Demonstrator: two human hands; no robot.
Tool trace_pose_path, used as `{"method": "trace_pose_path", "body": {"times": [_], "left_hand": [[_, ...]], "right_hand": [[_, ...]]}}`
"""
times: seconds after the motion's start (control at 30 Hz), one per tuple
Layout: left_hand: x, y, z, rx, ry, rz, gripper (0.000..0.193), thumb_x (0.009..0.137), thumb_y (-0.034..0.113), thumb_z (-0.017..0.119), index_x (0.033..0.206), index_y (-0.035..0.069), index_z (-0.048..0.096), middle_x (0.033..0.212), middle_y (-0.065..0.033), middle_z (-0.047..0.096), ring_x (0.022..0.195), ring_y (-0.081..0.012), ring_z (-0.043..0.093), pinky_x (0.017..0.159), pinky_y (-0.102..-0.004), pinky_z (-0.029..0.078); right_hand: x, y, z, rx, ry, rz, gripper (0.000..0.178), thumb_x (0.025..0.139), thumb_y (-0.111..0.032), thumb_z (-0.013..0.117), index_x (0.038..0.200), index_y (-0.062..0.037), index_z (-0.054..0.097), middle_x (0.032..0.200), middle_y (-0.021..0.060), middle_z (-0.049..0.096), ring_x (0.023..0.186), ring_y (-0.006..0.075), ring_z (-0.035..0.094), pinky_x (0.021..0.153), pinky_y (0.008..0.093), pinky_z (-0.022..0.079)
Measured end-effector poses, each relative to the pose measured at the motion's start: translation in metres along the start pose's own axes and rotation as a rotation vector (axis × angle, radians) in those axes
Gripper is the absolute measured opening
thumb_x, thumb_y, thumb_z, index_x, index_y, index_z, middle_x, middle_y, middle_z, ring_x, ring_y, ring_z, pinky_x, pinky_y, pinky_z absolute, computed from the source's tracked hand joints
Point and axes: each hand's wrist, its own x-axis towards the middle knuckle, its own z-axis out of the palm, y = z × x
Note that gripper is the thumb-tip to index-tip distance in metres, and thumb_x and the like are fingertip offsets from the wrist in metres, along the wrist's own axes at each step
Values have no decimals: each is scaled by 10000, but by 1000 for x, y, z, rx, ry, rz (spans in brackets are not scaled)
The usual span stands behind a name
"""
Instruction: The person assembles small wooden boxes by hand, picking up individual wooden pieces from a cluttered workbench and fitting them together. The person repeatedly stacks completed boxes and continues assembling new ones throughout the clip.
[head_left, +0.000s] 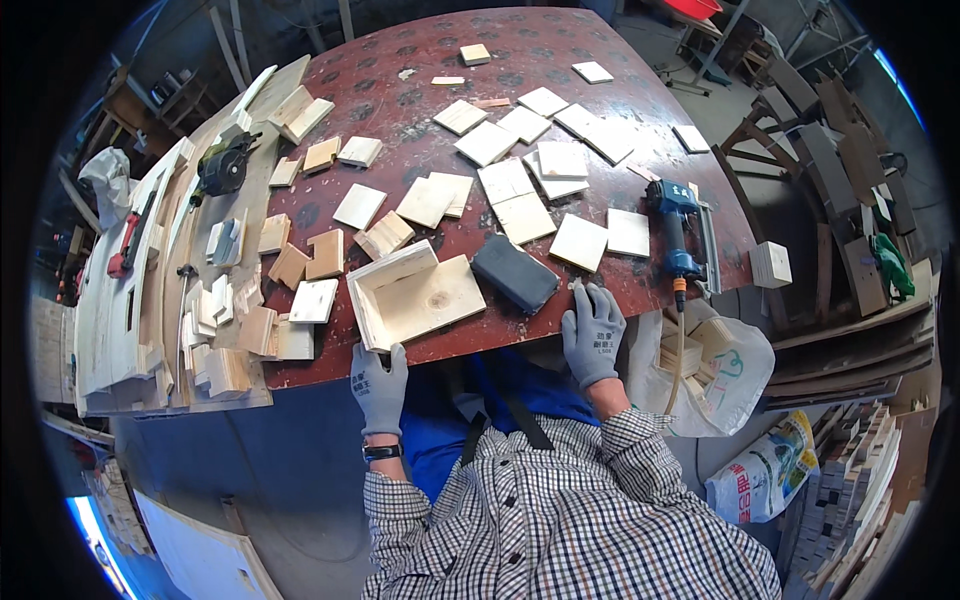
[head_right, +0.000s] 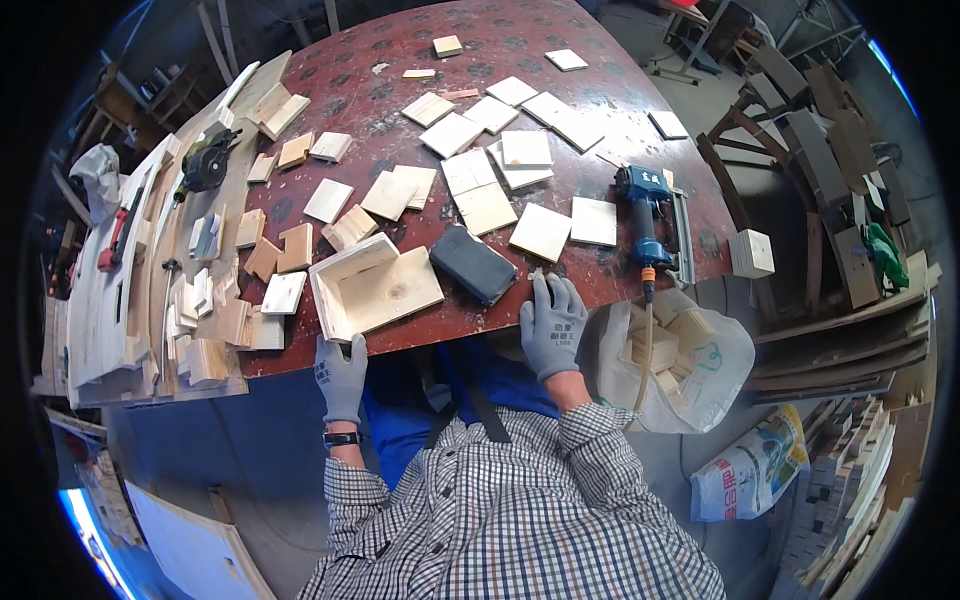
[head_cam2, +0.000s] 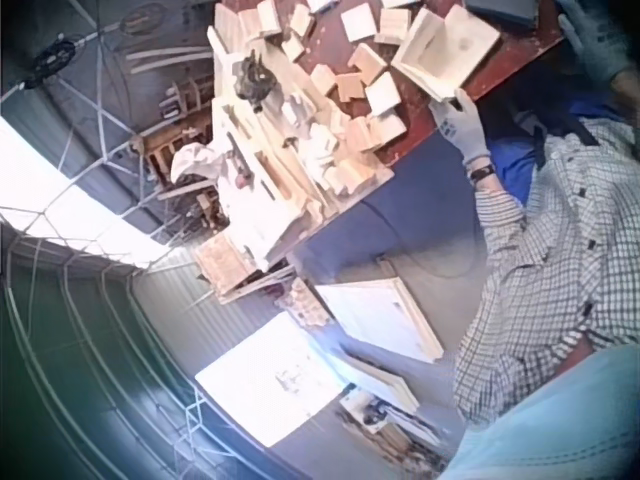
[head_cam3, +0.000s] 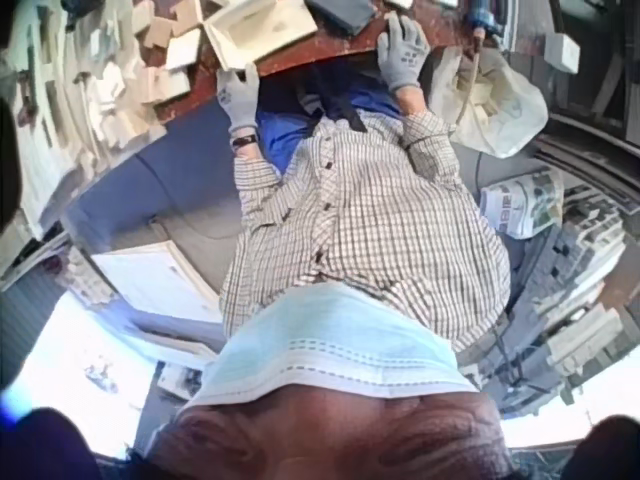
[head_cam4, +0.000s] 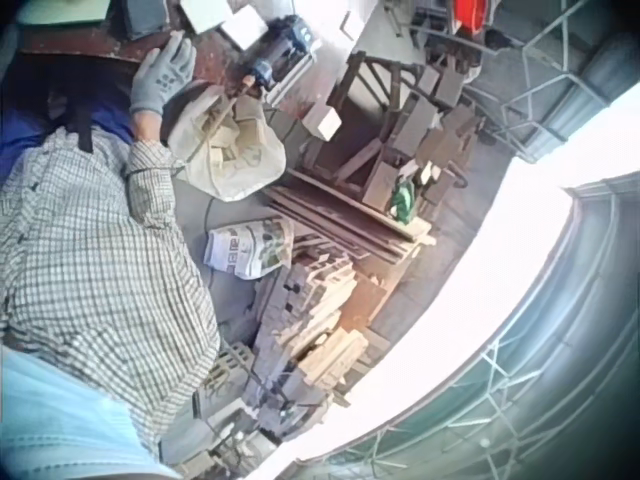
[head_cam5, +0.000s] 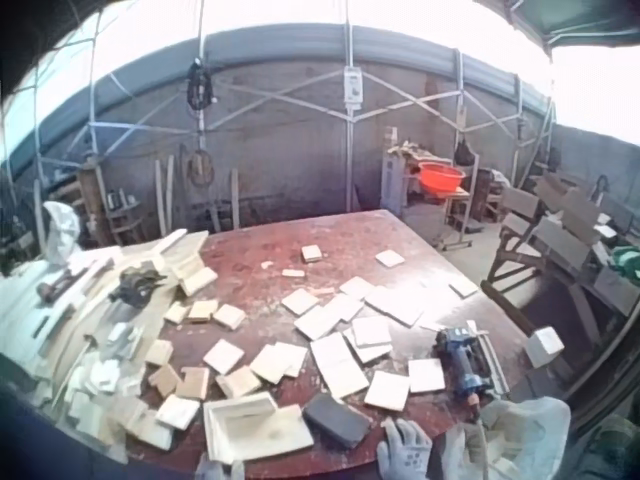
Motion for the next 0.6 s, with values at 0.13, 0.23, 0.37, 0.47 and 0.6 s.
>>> {"method": "trace_pose_path", "body": {"times": [0.13, 0.23, 0.37, 0.47, 0.6], "left_hand": [[0, 2, 0, 28, 17, -5, 326, 979, 300, 697, 1120, 12, 642, 1020, -185, 641, 924, -400, 662, 791, -501, 553], [-2, -3, 4, -4, 29, -5, 410, 953, 309, 733, 1238, 38, 620, 1048, -172, 647, 929, -390, 669, 788, -504, 561], [5, 15, -9, -123, -16, -125, 503, 920, 408, 768, 1279, 85, 627, 1058, -164, 661, 937, -381, 688, 808, -494, 572], [13, 28, -26, -156, -76, -228, 575, 911, 506, 757, 1322, 123, 633, 1068, -159, 670, 957, -380, 701, 823, -492, 576], [24, 14, -29, -389, -115, -311, 687, 1014, 599, 639, 1387, 23, 608, 1079, -178, 715, 969, -364, 712, 843, -467, 566]], "right_hand": [[0, 0, -1, -33, 6, -23, 517, 997, -296, 625, 1471, -92, 587, 1480, 145, 556, 1435, 375, 464, 1170, 520, 349], [2, -1, -4, 47, 20, -16, 525, 997, -268, 640, 1478, -68, 576, 1463, 176, 567, 1413, 396, 487, 1172, 515, 351], [3, -27, -18, 92, 102, -97, 566, 1002, -240, 651, 1505, -8, 534, 1454, 209, 567, 1406, 400, 491, 1177, 529, 345], [13, -38, -13, 219, 136, -55, 591, 1014, -247, 647, 1529, 4, 502, 1469, 223, 553, 1407, 410, 483, 1181, 533, 343], [29, -38, -4, 184, 88, -130, 755, 980, -369, 721, 1564, 17, 439, 1502, 248, 512, 1405, 435, 465, 1183, 533, 342]]}}
